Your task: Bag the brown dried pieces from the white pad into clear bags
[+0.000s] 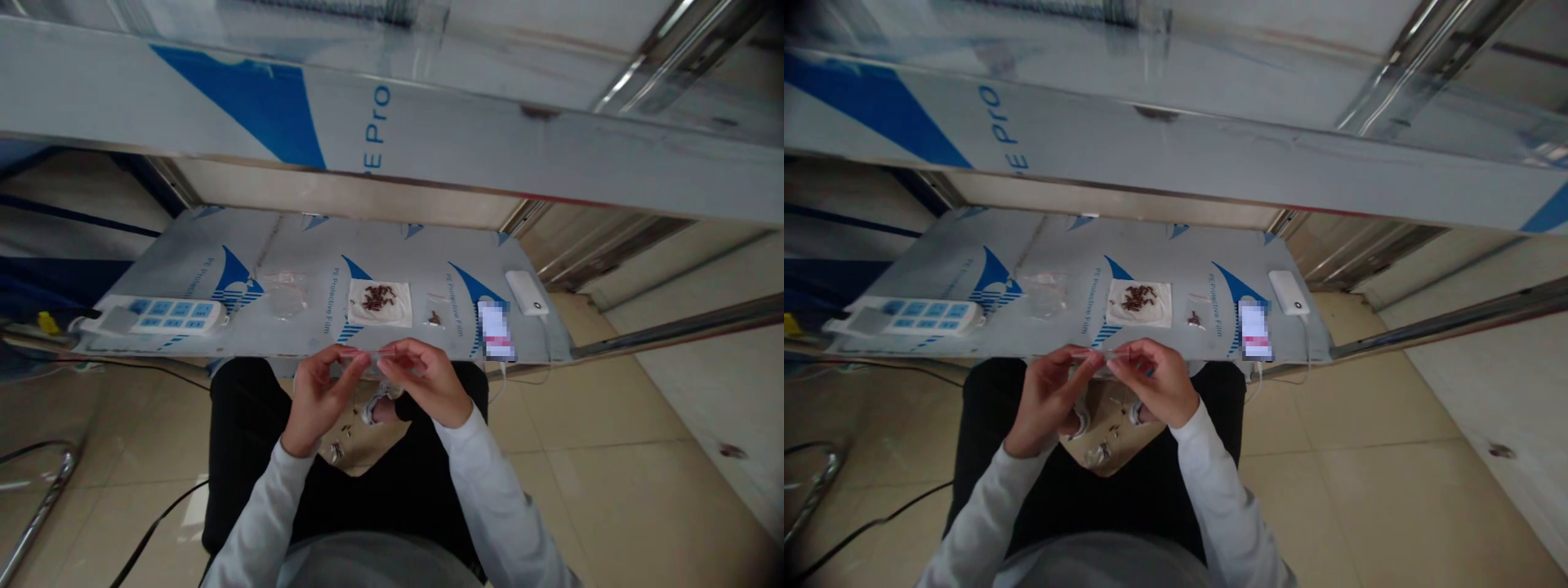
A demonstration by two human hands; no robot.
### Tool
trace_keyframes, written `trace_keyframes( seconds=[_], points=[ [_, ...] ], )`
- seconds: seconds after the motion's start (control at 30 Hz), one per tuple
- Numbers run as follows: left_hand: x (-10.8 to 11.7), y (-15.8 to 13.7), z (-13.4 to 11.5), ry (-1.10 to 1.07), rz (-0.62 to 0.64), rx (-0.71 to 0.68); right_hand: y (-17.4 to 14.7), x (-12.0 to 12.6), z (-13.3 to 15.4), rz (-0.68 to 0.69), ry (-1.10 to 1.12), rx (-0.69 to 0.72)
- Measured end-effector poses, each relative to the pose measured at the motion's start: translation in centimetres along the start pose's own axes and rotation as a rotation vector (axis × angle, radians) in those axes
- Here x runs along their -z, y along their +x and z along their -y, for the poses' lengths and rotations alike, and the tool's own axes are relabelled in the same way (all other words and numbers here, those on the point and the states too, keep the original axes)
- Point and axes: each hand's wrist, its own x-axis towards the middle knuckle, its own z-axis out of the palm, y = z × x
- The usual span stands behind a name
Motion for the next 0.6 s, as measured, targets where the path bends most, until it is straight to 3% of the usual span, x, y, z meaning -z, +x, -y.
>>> trace_keyframes(
  seconds=[0.13, 0.33, 0.5, 0.6],
  points=[
    [-1.3, -0.4, -0.1, -0.049, -0.017, 0.038, -0.9, 0.5, -1.3, -0.095, 0.046, -0.002],
    [-1.9, 0.3, 0.0, 0.002, 0.173, 0.098, -1.4, 1.2, -2.0, -0.034, -0.071, 0.044],
    [-2.7, 0.1, 0.5, 0.142, 0.094, 0.023, -1.8, 1.0, -3.2, -0.104, 0.008, 0.043],
    [-3.1, -0.1, 1.1, 0.117, 0.095, 0.087, -2.2, 0.9, -3.9, -0.153, -0.010, 0.063]
  ],
)
